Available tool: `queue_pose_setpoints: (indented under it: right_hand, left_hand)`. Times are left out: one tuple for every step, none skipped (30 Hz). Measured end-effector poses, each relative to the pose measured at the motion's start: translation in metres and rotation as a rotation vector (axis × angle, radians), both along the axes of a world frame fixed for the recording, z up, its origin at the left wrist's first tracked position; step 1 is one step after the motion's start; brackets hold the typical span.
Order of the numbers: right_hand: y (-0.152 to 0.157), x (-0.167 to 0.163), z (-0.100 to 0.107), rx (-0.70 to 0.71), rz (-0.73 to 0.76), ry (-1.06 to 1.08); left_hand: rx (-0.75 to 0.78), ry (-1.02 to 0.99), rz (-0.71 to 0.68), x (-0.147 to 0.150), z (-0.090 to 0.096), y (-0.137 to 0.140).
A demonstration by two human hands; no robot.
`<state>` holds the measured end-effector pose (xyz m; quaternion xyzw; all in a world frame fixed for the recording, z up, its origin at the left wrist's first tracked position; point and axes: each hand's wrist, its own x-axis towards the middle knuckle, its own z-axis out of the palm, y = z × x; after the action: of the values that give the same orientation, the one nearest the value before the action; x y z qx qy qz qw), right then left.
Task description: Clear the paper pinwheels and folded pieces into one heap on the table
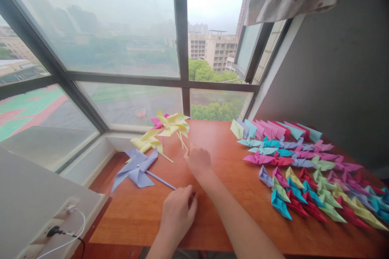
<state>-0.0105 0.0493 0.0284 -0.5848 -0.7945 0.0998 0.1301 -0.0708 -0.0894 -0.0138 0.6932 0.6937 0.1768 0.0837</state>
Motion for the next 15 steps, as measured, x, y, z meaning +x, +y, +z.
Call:
queue_pose_setpoints:
  right_hand:
    - [0.004, 0.003, 0.000, -0.008, -0.025, 0.005]
    - [0.008, 0.006, 0.000, -0.025, -0.046, 0.005]
    - [0.013, 0.009, 0.000, -0.049, -0.062, 0.000]
    - [0.019, 0.012, 0.000, -0.078, -0.074, -0.008]
    - [0.024, 0.015, 0.000, -0.105, -0.080, -0.015]
    - [0.030, 0.017, 0.000, -0.128, -0.081, -0.021]
    - [0.035, 0.018, -0.001, -0.144, -0.077, -0.024]
    - [0.039, 0.020, -0.002, -0.152, -0.074, -0.024]
    - [0.042, 0.021, -0.002, -0.155, -0.066, -0.022]
    - [0.045, 0.022, -0.004, -0.157, -0.060, -0.020]
    - [0.046, 0.023, -0.005, -0.159, -0.054, -0.018]
    - [0.046, 0.023, -0.007, -0.161, -0.052, -0.017]
    - [0.045, 0.024, -0.010, -0.164, -0.052, -0.017]
    - [0.043, 0.026, -0.012, -0.167, -0.055, -0.017]
    - [0.040, 0.028, -0.015, -0.170, -0.061, -0.018]
  left_hand:
    - [0.000, 0.005, 0.000, 0.000, 0.000, 0.000]
    - [0.003, 0.007, 0.000, 0.001, 0.000, 0.000]
    - [0.006, 0.007, 0.001, 0.001, 0.000, 0.000]
    - [0.009, 0.007, 0.003, 0.001, 0.000, -0.001]
    - [0.010, 0.007, 0.005, 0.001, 0.000, -0.001]
    - [0.009, 0.006, 0.005, 0.001, 0.001, -0.001]
    - [0.007, 0.004, 0.006, 0.001, 0.001, -0.001]
    - [0.003, 0.003, 0.006, 0.001, 0.002, -0.001]
    - [-0.001, 0.001, 0.006, 0.001, 0.002, -0.001]
    - [-0.004, -0.003, 0.007, 0.001, 0.003, -0.001]
    - [-0.007, -0.008, 0.010, 0.001, 0.003, -0.001]
    - [-0.010, -0.013, 0.014, 0.001, 0.003, -0.001]
    - [-0.013, -0.017, 0.016, 0.001, 0.004, -0.001]
    - [-0.016, -0.020, 0.017, 0.001, 0.004, -0.001]
    - [-0.018, -0.021, 0.017, 0.001, 0.003, -0.001]
